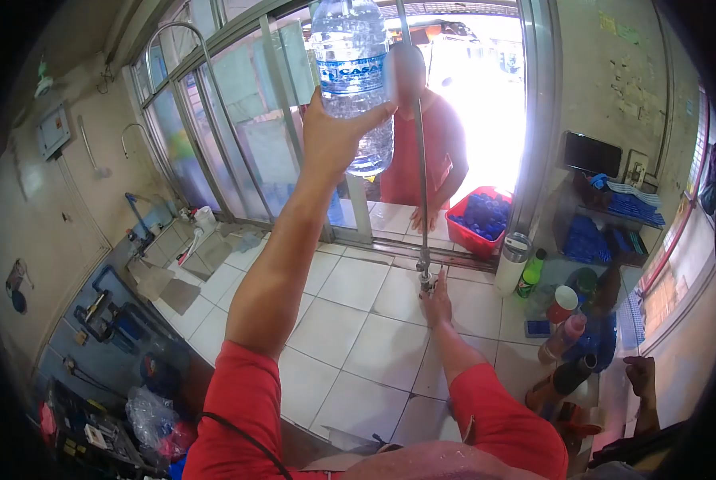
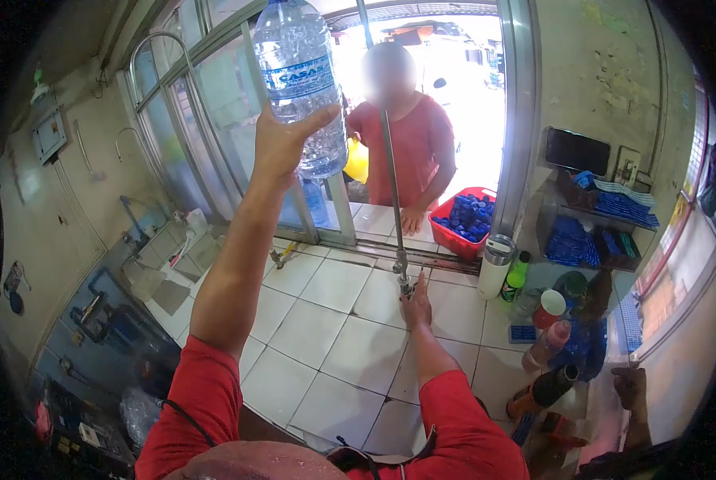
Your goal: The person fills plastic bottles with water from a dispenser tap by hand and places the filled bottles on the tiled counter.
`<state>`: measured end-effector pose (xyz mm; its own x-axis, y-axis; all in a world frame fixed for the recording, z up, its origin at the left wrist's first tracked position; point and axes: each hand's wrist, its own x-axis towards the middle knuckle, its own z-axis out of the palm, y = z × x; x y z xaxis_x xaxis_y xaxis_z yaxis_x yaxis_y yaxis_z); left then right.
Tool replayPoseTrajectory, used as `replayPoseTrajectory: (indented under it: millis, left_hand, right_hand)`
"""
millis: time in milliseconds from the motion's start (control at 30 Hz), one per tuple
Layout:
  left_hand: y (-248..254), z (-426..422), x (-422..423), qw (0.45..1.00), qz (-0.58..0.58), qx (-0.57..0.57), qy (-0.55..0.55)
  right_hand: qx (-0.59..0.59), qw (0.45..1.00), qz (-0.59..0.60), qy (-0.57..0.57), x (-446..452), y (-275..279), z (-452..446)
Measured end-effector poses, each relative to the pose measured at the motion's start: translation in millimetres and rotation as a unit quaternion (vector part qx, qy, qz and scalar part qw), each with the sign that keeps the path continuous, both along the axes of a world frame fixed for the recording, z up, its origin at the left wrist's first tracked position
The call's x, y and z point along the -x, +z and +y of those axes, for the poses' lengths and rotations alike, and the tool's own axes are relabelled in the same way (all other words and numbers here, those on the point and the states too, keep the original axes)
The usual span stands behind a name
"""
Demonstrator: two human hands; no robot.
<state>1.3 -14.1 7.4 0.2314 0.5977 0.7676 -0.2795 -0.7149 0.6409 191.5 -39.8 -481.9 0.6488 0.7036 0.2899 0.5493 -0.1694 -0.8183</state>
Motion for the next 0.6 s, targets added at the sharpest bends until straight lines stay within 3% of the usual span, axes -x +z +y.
replayPoseTrajectory:
  millis: [167,600]
  left_hand:
    - [1,-4,0,1.000,-0.001,0.001,-0.002]
    - [2,-5,-1,1.000,-0.005,0.004,-0.012]
  right_hand:
    - [0.029,0.998,0.047,0.010,-1,3,-1]
    - [-0.026,1.000,-0.014,-0.006,-5,-14,8]
